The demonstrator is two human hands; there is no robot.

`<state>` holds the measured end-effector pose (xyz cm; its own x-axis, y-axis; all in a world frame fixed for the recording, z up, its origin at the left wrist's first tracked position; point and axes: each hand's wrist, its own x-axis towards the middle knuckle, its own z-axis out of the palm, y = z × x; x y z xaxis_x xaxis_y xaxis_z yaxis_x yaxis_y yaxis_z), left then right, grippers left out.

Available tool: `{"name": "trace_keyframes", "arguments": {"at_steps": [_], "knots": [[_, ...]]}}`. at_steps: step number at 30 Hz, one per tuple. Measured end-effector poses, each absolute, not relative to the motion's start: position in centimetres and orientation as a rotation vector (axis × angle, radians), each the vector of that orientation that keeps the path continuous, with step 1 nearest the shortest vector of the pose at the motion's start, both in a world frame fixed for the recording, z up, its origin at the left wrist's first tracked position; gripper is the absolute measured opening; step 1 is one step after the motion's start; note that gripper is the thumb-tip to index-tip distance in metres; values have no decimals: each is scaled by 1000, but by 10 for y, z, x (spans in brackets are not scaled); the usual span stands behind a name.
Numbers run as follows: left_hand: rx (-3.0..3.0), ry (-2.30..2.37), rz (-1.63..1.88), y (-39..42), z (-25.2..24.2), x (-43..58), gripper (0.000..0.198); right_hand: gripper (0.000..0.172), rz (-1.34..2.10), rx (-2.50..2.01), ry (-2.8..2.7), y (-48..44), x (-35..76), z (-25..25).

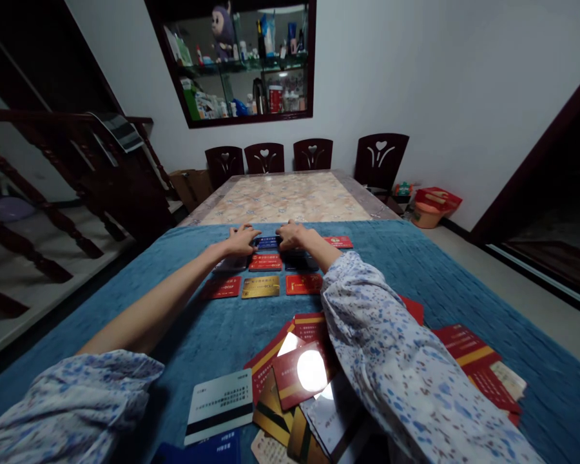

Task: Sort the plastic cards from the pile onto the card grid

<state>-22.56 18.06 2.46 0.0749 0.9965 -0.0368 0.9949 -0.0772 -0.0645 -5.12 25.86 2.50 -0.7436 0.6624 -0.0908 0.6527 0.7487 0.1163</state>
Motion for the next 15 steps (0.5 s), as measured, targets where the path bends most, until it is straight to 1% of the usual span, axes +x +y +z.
{"name": "trace_keyframes", "arguments": {"at_steps": [4,7,9,15], "knots": [[-2286,-2031,-36,170,29,-227,52,60,111,1062,2848,251,-45,32],[-2296,-1955,-154,160,30,-227,47,59,104,1070,2902,243,-39,38],[-2295,-1913,-229,153,30,-227,42,54,96,1068,2937,236,-36,42],[-2302,-1813,-385,124,28,-224,29,31,140,1052,3033,208,-29,53]]}}
